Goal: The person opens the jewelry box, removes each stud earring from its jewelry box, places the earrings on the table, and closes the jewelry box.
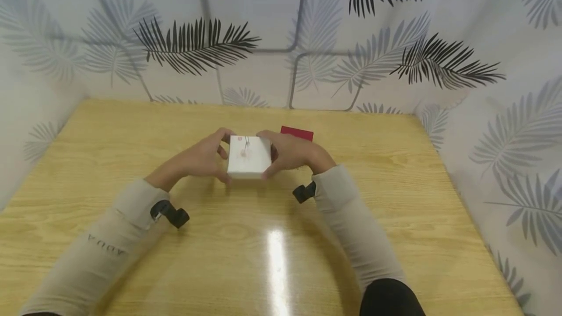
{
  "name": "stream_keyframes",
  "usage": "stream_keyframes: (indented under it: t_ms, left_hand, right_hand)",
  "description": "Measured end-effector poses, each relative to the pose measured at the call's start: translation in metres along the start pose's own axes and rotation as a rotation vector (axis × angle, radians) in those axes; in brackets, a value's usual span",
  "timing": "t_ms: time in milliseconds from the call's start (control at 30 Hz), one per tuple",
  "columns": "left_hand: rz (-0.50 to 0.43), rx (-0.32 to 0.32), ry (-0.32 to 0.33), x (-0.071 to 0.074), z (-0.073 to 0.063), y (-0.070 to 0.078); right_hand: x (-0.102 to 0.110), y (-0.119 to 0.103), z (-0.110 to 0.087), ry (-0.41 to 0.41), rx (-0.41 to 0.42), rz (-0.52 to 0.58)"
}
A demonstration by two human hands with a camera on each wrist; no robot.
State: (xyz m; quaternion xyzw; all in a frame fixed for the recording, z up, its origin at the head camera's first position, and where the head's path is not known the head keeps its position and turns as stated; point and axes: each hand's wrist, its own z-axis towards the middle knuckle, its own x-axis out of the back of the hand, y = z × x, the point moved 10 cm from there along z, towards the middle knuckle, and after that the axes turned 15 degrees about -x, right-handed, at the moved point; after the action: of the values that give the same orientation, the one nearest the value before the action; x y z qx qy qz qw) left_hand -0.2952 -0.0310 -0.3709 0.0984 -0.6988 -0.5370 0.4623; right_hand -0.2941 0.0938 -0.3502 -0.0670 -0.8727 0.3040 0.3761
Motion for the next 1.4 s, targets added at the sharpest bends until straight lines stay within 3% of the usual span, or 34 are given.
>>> stream_keyframes:
  t_ms: [400,700,1000,1400]
  left_hand:
    - [0.017,0.015,0.023,0.018,0.018,-0.008]
    - [0.016,0.031,0.021,0.028,0.036,-0.017]
    - [-0.029,0.049,0.026,0.028,0.049,-0.034]
    - [-0.031,0.069,0.002,0.025,0.066,-0.048]
  right_hand:
    - [0.023,-0.001,0.014,0.046,-0.033,-0.07]
    - [0.036,0.01,0.03,0.069,-0.091,-0.054]
    - [0.042,0.014,0.052,0.081,-0.114,-0.064]
    - [0.043,0.025,0.065,0.059,-0.228,-0.037]
